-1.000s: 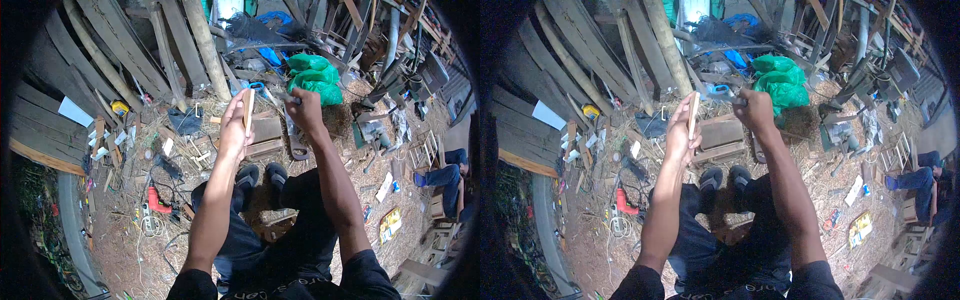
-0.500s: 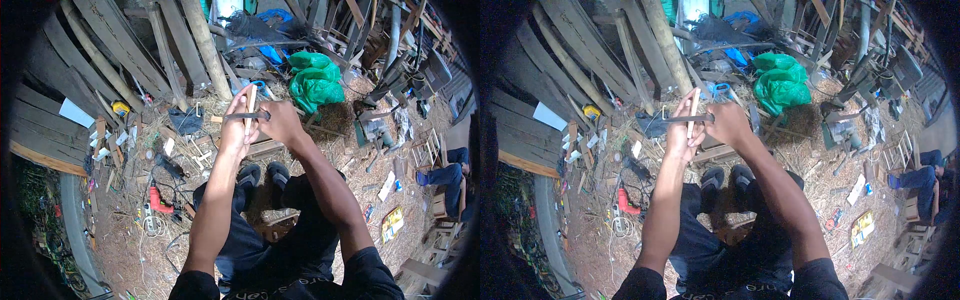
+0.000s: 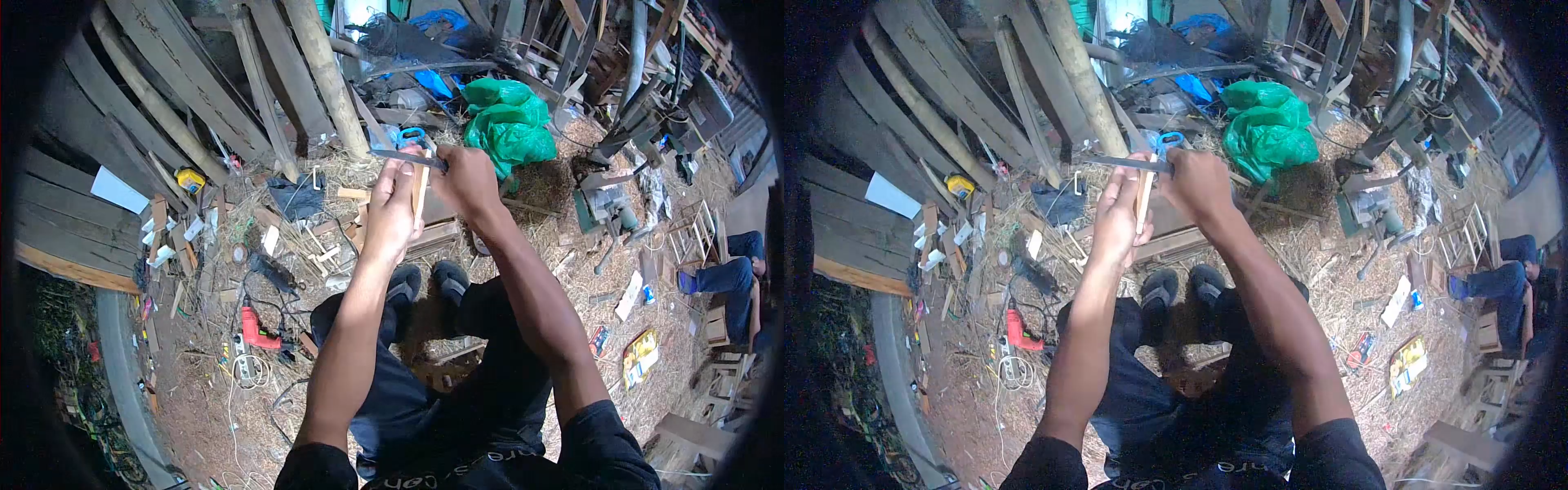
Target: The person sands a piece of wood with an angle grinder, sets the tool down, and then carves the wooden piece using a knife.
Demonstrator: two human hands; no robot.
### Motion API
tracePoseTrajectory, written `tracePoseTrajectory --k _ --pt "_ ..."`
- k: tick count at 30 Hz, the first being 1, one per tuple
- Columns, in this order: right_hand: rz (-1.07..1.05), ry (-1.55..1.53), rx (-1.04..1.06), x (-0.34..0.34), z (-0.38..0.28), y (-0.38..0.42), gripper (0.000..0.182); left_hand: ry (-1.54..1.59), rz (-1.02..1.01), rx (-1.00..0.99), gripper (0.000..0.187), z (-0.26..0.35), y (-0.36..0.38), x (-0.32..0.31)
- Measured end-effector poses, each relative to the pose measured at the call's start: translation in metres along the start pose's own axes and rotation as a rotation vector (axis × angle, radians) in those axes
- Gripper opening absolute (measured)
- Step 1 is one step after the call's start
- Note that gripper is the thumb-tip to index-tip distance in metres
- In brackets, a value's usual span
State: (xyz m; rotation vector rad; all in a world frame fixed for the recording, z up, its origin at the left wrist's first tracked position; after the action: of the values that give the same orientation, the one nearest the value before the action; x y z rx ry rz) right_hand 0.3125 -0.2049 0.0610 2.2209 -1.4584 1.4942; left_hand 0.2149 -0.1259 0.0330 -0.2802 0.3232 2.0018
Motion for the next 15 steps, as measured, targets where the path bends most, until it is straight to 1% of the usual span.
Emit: tracePoseTrajectory --k 2,4,5,6,8,11,12,13,15 --pt "0.009 -0.005 -0.010 0.002 0.000 0.000 0.017 0.001 -0.048 -0.029 0.036 0.000 0.001 -0.005" --pt "0.099 -0.001 0.090 0.015 -0.003 -0.002 0.015 -0.001 -0.115 -0.089 0.036 0.001 0.004 -0.011" --pt "0.145 0.000 0.141 0.021 -0.004 -0.002 0.014 0.042 -0.118 -0.074 0.035 -0.001 0.007 -0.012" --pt "0.169 -0.061 0.145 0.023 -0.001 -0.003 0.012 0.085 -0.123 -0.060 0.035 0.003 0.013 -0.018" --pt "0.107 -0.001 0.082 0.015 0.016 -0.006 0.011 0.140 -0.124 -0.015 0.033 0.002 0.015 -0.022" --pt "0.065 0.047 0.023 -0.003 0.037 -0.009 0.010 0.172 -0.048 0.077 0.031 -0.011 0.008 -0.019" --pt "0.064 0.057 0.009 -0.010 0.045 -0.012 0.010 0.184 0.018 0.129 0.029 -0.010 0.008 -0.018" --pt "0.108 0.020 -0.002 -0.016 0.052 -0.009 0.012 0.197 0.013 0.144 0.029 -0.013 0.006 -0.018" --pt "0.190 -0.052 -0.012 -0.029 0.065 -0.008 0.016 0.189 0.076 0.198 0.028 -0.026 0.000 -0.004"
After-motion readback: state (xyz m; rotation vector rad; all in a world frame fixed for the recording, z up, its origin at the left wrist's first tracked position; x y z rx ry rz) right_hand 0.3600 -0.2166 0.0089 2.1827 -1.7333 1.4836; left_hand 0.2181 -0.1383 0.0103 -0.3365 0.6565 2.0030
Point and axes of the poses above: each hand's wrist, its own y-axis away from the middle knuckle, its own x-axis out of the back of the hand, z = x × y, the point moved 10 cm from there along -y, towards the middle knuckle, and after that the axes turned 1 degree about -x, right-handed, at the moved point
